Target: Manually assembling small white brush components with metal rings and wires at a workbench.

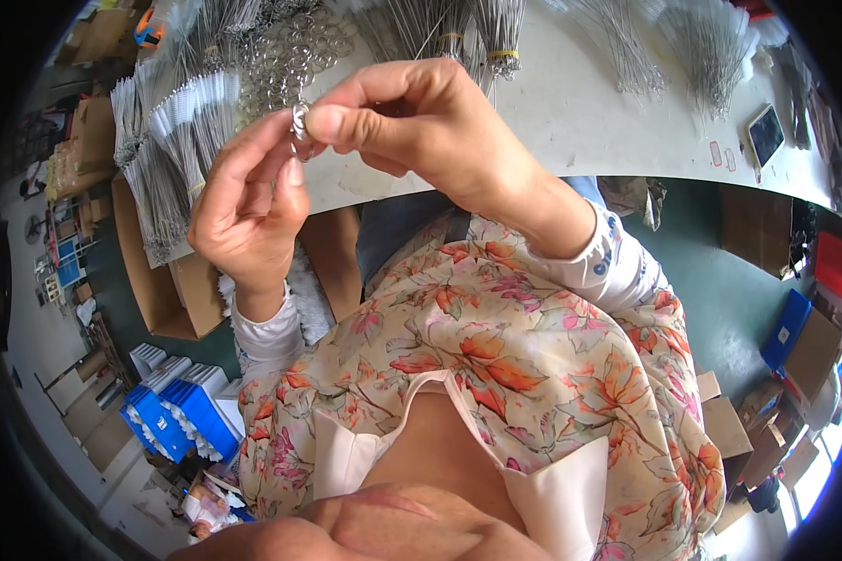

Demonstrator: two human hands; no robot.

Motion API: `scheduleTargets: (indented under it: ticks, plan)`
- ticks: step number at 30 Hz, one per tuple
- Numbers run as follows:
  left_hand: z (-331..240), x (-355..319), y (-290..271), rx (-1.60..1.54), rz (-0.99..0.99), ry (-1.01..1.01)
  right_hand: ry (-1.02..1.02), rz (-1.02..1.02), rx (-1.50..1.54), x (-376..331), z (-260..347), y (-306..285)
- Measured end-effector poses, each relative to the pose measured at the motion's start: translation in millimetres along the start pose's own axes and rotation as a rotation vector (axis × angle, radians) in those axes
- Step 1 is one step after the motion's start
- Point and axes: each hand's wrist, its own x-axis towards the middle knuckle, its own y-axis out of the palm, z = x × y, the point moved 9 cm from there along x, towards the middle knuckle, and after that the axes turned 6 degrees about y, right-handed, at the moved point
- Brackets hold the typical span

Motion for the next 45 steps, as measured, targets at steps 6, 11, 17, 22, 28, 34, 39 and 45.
scheduleTargets:
  ticks: [6, 11, 17, 22, 28, 34, 39, 45]
  plan:
    - [0.3, -1.8, 0.3, 0.085, -0.060, 0.088, 0.059, 0.029, 0.355, 5.7, -10.9, 1.3]
    - [-0.4, -3.1, 2.3, 0.148, -0.053, 0.153, 0.069, 0.051, 0.328, 8.9, -16.3, 5.5]
    - [10.5, -2.2, -2.4, 0.060, -0.025, 0.044, 0.076, 0.089, 0.040, 13.5, -8.8, 2.8]
    - [11.0, 1.8, -2.8, 0.060, 0.111, 0.008, 0.113, 0.157, -0.211, 17.4, -11.1, 9.1]
    - [94.3, -36.1, -25.3, -0.062, 0.283, -0.562, -0.374, -0.064, -0.636, 14.8, -30.5, 19.9]
    - [194.4, -43.3, -126.4, 0.729, 0.240, -0.694, -0.643, -0.093, -1.378, 10.7, -89.7, 50.7]
    - [213.3, -38.2, -129.4, 1.267, 0.362, -0.622, -0.631, -0.090, -1.235, 8.6, -68.0, 36.7]
    - [215.1, -55.2, -162.5, 1.253, 0.334, -0.663, -0.518, -0.164, -1.341, 84.1, -16.7, -30.1]
